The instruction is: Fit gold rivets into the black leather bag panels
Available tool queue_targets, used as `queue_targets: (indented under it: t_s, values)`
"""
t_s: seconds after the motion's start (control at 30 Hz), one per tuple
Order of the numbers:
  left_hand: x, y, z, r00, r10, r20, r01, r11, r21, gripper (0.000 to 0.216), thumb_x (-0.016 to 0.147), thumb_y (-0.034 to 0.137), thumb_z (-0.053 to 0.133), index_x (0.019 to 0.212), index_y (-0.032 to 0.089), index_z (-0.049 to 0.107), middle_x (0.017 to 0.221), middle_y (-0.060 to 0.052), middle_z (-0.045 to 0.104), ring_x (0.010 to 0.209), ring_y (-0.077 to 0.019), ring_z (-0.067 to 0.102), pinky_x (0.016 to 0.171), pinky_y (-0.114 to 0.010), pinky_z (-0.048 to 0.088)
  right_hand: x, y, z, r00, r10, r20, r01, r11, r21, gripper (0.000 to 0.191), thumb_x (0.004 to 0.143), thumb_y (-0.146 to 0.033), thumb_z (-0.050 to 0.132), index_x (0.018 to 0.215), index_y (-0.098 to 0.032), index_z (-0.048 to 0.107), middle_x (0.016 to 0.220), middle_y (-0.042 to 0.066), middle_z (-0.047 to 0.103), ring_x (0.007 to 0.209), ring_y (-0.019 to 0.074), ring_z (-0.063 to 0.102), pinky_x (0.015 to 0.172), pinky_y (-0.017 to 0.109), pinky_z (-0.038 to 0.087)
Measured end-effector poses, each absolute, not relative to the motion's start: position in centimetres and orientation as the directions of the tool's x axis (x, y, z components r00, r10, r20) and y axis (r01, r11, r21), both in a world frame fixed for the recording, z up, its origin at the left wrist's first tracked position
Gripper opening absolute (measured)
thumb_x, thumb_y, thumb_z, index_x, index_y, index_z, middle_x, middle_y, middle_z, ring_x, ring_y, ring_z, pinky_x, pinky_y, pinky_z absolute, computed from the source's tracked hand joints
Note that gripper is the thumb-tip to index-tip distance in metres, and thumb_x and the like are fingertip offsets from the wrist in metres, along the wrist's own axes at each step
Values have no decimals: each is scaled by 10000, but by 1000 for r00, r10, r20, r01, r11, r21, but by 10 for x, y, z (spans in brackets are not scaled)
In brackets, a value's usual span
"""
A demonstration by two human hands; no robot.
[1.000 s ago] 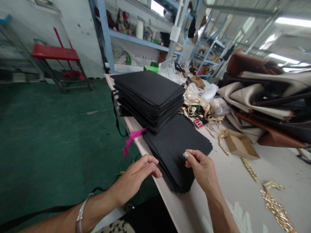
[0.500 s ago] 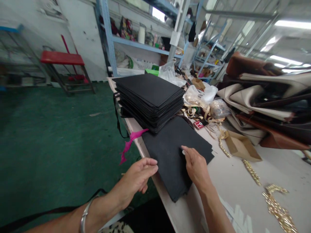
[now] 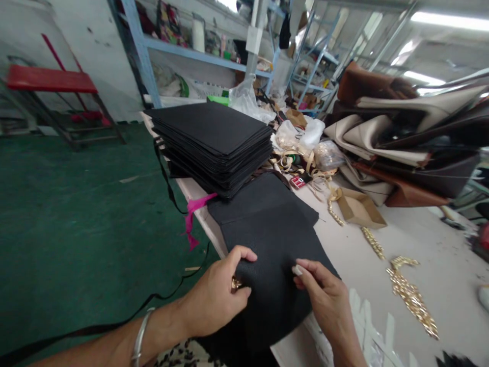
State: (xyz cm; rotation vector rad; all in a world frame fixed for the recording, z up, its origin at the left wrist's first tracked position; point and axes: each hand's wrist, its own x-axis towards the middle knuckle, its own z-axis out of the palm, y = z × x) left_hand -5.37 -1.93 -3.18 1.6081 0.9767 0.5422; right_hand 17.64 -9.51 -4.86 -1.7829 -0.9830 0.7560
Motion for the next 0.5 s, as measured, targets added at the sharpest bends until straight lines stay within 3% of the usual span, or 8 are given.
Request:
queue_targets:
  t_s: [0.1, 0.17, 0.27, 0.37, 0.43, 0.5]
  values:
    - [-55, -23, -24, 730, 666, -150, 389, -225, 893, 467, 730, 115, 615, 1166, 282, 613, 591, 78, 510, 554, -135, 517, 583, -247, 363, 171, -112, -46, 467, 877, -110, 268, -259, -928, 344, 823, -474, 689, 1005, -190, 759, 792, 35, 713, 694, 172, 637, 675, 300, 533]
    - [-52, -25, -22, 768, 615, -178, 392, -232, 890, 503, 759, 160, 646, 1239, 303, 615, 573, 75, 500, 534, -135, 499, 555, -243, 348, 166, -118, -48, 418, 894, -160, 217, -269, -938, 313, 829, -449, 691, 990, -190, 762, 790, 29, 713, 689, 162, 633, 672, 288, 529]
    - [-44, -31, -23, 670, 698, -252, 322, 32, 946, 755, 798, 261, 687, 1482, 290, 368, 615, 75, 530, 521, -127, 493, 495, -220, 348, 162, -121, -53, 398, 892, -215, 111, -279, -954, 293, 807, -435, 720, 942, -177, 752, 737, 14, 691, 667, 148, 623, 648, 269, 529]
    - [-38, -42, -28, 546, 781, -303, 133, 277, 952, 1005, 794, 297, 721, 1559, 285, 69, 797, 42, 635, 542, -99, 528, 493, -191, 403, 161, -123, -57, 411, 868, -277, -3, -303, -953, 317, 770, -447, 753, 908, -162, 739, 723, 13, 685, 655, 145, 636, 630, 268, 549]
    - [-38, -48, -33, 504, 806, -311, 54, 330, 942, 1020, 795, 328, 729, 1548, 313, 41, 902, 22, 654, 469, -53, 472, 432, -167, 378, 161, -124, -57, 405, 860, -309, -51, -316, -948, 325, 752, -451, 766, 885, -156, 737, 721, 16, 689, 646, 141, 640, 617, 262, 555]
    - [-41, -54, -38, 471, 830, -299, 11, 334, 943, 942, 808, 366, 726, 1525, 320, 117, 908, 23, 640, 416, -21, 414, 378, -145, 328, 160, -124, -57, 389, 861, -328, -77, -324, -943, 318, 742, -448, 773, 863, -156, 735, 701, 9, 683, 624, 125, 628, 604, 245, 551]
